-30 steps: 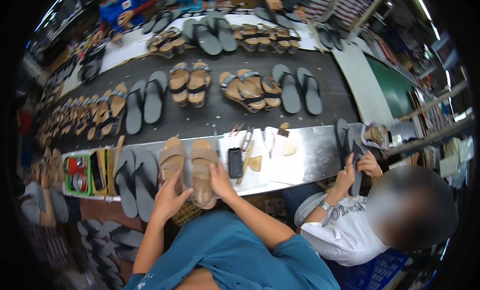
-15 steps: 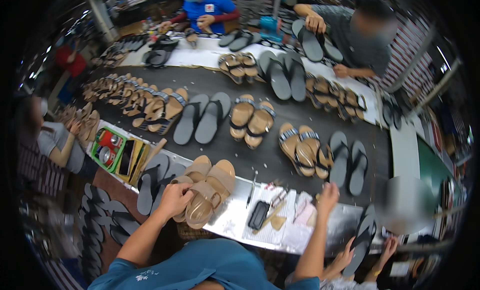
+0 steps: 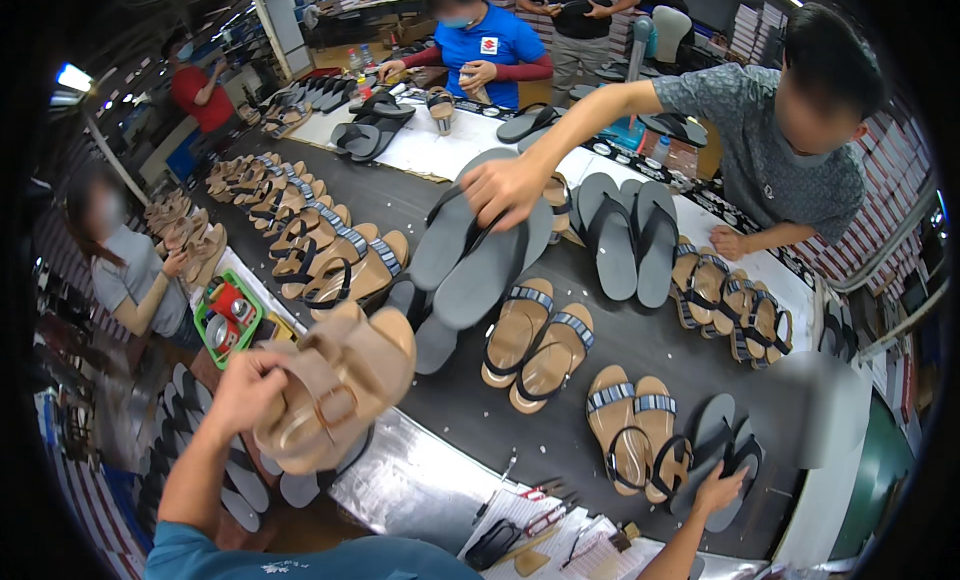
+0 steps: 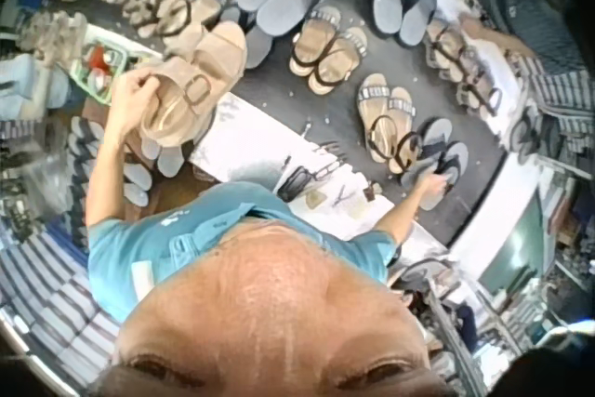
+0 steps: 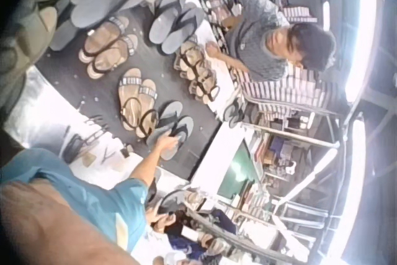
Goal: The person repeatedly picks up various sandals and flip-flops from a table, turns them over to view the soles and straps, and places them back. The person handles multiple pairs of woven-strap sandals and gray flip-flops throughout the clip.
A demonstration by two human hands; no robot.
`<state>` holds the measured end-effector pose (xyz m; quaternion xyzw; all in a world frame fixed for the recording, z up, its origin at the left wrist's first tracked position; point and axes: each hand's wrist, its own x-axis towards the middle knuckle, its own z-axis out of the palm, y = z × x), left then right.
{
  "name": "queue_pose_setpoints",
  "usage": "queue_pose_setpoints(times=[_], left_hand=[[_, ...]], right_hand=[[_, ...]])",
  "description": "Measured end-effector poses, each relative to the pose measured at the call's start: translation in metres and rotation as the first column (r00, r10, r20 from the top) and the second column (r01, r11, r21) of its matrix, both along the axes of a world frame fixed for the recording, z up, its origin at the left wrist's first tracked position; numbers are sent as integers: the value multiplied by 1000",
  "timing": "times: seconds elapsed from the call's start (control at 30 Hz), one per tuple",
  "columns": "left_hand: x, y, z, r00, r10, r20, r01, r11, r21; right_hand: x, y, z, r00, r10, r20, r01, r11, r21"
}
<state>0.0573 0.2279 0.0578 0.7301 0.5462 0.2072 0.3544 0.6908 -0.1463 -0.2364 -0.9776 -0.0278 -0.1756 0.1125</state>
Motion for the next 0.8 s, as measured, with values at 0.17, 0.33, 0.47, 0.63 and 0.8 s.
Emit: queue_pose_setpoints(times=[0.17, 0.33, 0.47, 0.63, 0.8], left_hand=[[23, 107, 29, 980, 60, -190, 13, 932, 362], [50, 252, 6, 937, 109, -331, 83, 853, 516], [111, 363, -35, 945, 33, -326, 175, 791, 586], [169, 433, -54, 995, -100, -29, 104, 933, 343], [162, 280, -60, 670, -646, -365, 737, 524, 427]], right_hand=[[-7, 5, -4, 998, -44, -51, 36, 986, -160], [0, -7, -16, 1000, -23, -9, 22, 988, -155], [14, -20, -9, 994, 71, -85, -80, 992, -102], [34, -14, 23, 994, 63, -87, -73, 990, -123], [19, -63, 59, 991, 55, 126, -61, 997, 45]])
